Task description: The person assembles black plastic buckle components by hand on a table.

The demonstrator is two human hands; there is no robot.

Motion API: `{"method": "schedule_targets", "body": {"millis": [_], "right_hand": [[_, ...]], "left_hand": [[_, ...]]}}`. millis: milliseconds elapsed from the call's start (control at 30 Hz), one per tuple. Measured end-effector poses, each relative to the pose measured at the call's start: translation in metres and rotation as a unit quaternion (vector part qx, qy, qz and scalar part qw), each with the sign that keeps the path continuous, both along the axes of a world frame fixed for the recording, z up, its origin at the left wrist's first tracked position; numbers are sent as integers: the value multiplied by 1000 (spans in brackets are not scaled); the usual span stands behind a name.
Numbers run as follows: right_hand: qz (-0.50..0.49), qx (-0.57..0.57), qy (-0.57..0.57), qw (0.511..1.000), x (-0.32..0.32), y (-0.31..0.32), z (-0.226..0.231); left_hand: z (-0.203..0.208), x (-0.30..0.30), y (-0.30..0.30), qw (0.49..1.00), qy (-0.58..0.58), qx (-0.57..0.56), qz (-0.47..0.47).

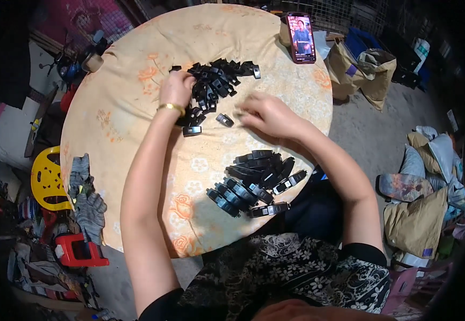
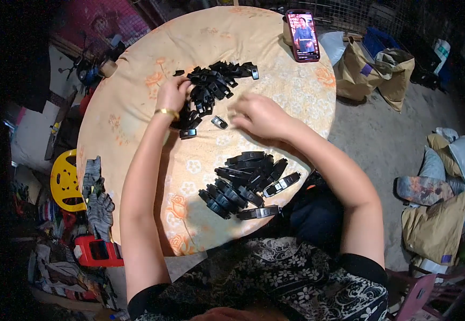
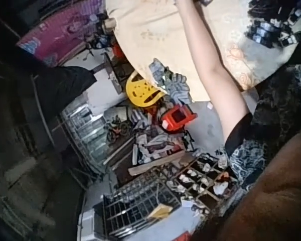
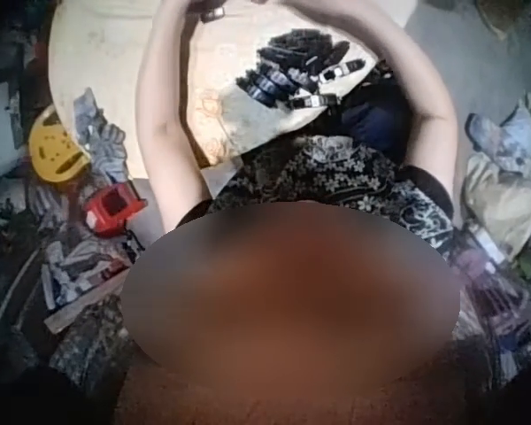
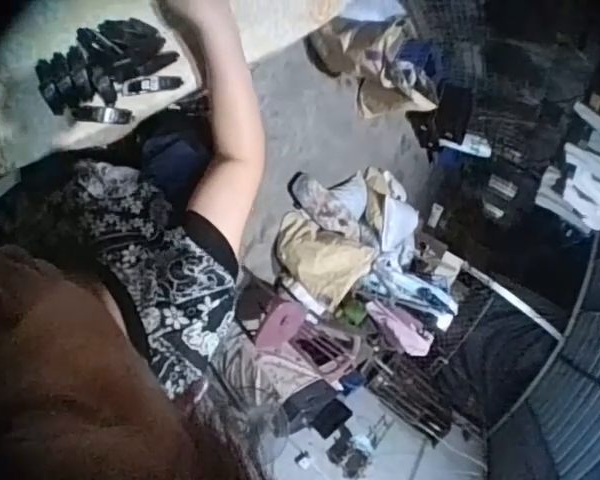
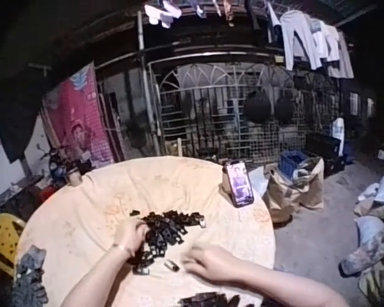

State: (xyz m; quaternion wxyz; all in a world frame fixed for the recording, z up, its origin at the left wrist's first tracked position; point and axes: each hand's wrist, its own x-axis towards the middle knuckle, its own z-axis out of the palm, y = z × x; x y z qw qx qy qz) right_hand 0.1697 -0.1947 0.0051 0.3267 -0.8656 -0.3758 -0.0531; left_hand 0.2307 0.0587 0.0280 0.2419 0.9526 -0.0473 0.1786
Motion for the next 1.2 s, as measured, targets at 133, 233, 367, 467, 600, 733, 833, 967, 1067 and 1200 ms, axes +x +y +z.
{"method": "schedule_targets", "body": {"millis": [133, 233, 367, 467, 600, 733, 833, 967, 1067, 1200], "right_hand": [[-83, -6, -175, 981, 53, 38, -23], [-121, -78, -194, 970, 66, 51, -30], [-81, -39, -144, 985, 65, 45, -32], [-32, -9, -178, 984, 51, 30, -31], [-21, -7, -181, 983, 23, 14, -33], [-56, -6, -203, 978, 8, 0, -21], [-68, 17, -186, 980, 6, -11, -20], [-92, 60, -138, 984, 5, -14, -26], [-98, 91, -144, 981, -2, -15, -23], [-107, 101, -119, 982, -19, -20, -10]], "left_hand": [[-32, 55, 27, 993, 21, 108, 32], [-38, 57, 17, 988, 60, 132, 43], [-31, 38, 7, 985, 41, 160, 38], [-23, 14, 12, 987, 59, 148, 35], [-22, -14, 23, 997, -12, 55, 51], [-15, -34, 21, 991, -125, 5, 44], [-6, -58, 4, 985, -165, 28, -30], [-10, -105, -35, 971, 25, -87, -223], [-24, -113, -46, 961, 32, -43, -271], [-25, -116, -47, 962, 24, -39, -268]]}}
